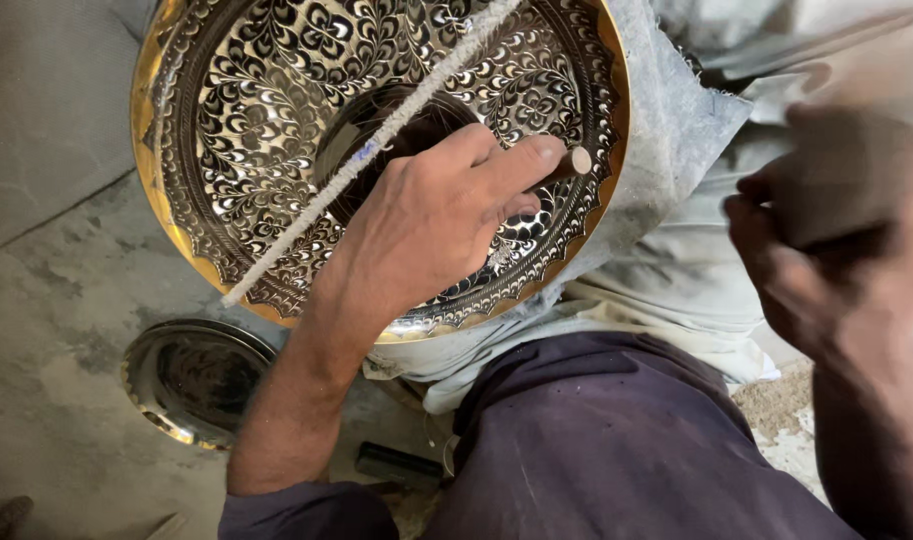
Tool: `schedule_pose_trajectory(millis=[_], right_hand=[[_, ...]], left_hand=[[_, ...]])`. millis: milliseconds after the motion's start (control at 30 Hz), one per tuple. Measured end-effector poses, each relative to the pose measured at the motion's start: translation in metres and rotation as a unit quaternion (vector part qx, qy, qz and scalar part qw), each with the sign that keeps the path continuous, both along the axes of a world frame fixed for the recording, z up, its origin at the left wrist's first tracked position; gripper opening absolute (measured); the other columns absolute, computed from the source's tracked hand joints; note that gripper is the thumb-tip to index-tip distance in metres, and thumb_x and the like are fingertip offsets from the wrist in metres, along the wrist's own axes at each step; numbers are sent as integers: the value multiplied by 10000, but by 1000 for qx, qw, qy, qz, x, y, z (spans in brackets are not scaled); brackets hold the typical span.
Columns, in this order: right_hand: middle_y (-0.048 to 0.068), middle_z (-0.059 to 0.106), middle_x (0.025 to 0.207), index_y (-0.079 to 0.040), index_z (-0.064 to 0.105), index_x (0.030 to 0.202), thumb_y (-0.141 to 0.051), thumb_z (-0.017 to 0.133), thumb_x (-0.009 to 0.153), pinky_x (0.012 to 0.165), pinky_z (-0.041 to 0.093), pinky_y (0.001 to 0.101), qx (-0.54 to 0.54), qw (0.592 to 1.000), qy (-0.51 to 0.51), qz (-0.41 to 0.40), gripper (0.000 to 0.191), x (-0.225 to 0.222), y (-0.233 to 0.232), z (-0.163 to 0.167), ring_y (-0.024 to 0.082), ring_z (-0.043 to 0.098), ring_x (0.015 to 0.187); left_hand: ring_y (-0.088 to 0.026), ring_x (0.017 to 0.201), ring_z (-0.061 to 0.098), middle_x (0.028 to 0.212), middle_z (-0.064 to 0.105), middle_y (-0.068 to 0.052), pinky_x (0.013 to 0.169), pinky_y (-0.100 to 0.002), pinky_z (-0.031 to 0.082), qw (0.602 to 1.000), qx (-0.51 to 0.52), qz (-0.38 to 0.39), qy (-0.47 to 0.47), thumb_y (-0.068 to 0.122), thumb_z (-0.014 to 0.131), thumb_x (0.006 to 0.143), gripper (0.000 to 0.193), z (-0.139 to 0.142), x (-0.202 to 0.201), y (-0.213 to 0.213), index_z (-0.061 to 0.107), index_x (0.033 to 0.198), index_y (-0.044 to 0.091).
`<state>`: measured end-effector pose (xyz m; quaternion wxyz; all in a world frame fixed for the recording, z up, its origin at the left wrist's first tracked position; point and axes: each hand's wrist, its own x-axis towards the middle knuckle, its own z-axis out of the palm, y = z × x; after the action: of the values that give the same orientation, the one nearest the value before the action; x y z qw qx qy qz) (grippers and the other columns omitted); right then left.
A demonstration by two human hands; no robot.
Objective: The person sits on the floor with a decorative brass tray on their lap, holds a small punch against the tray's darkened center with one hand, and strikes the punch with a wooden mallet held in the other hand, repositioning the punch repeatedly to chase line patterns into the metal.
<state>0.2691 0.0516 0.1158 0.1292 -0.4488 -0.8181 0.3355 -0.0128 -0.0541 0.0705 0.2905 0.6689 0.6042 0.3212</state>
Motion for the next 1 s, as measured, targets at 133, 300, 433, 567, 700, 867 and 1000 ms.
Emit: schedule_pose_trajectory(millis=[133, 300, 433, 567, 700, 867, 1000], right_hand=[[230, 740, 1146, 16, 597, 1302, 81, 762, 821, 898, 596, 422, 195, 953, -180, 143, 513, 9, -6, -7, 343, 730, 1026], [169, 702, 1077, -29, 570, 1352, 16, 752, 929, 858, 601, 370, -5, 998, -31, 47, 463, 7, -9, -1, 252, 707, 979], [163, 652, 1098, 19, 528, 1396, -12, 715, 884, 839, 603, 327, -133, 986, 45, -87, 546, -1, -13, 1, 234, 677, 962], [240, 702, 1098, 88, 560, 1344, 36, 725, 844, 852, 601, 398, -28, 979, -182, 87, 529, 12, -10, 5, 330, 720, 976], [238, 701, 1114, 74, 560, 1357, 33, 698, 891, 913, 595, 412, -64, 985, -155, 42, 489, 16, -11, 6, 325, 718, 1034], [261, 704, 1071, 61, 590, 1347, -19, 751, 842, 874, 557, 426, -5, 966, -243, 85, 537, 61, -13, -9, 351, 709, 977], [234, 683, 1077, 5, 607, 1230, -18, 780, 996, 951, 523, 420, 44, 991, -125, 34, 292, 54, -15, -15, 351, 663, 993]], left_hand=[[-274, 700, 625, 869, 551, -80, 578, -415, 507, 1000, -6, -5, 14, 108, 764, 988, 377, 0, 0, 1, 631, 1334, 178], [-251, 669, 598, 861, 542, -79, 562, -402, 499, 1000, 2, -11, 25, 123, 768, 979, 399, -1, 1, 2, 631, 1350, 178], [-244, 648, 598, 830, 538, -82, 541, -399, 488, 999, -6, -23, 38, 122, 760, 986, 387, -2, 1, 3, 636, 1349, 177], [-265, 688, 619, 857, 555, -91, 573, -412, 498, 999, -5, -14, 38, 124, 749, 995, 379, -1, 2, 3, 631, 1350, 184], [-288, 689, 615, 855, 558, -99, 582, -435, 495, 999, -6, -22, 44, 149, 758, 995, 375, 1, 2, 4, 629, 1345, 187], [-304, 707, 625, 848, 560, -101, 589, -447, 490, 998, -5, -25, 51, 146, 753, 997, 356, -1, 3, 6, 631, 1327, 195], [-271, 605, 623, 784, 578, -90, 498, -415, 480, 999, -27, -27, 12, 166, 757, 970, 370, -7, 1, 11, 642, 1321, 189]])
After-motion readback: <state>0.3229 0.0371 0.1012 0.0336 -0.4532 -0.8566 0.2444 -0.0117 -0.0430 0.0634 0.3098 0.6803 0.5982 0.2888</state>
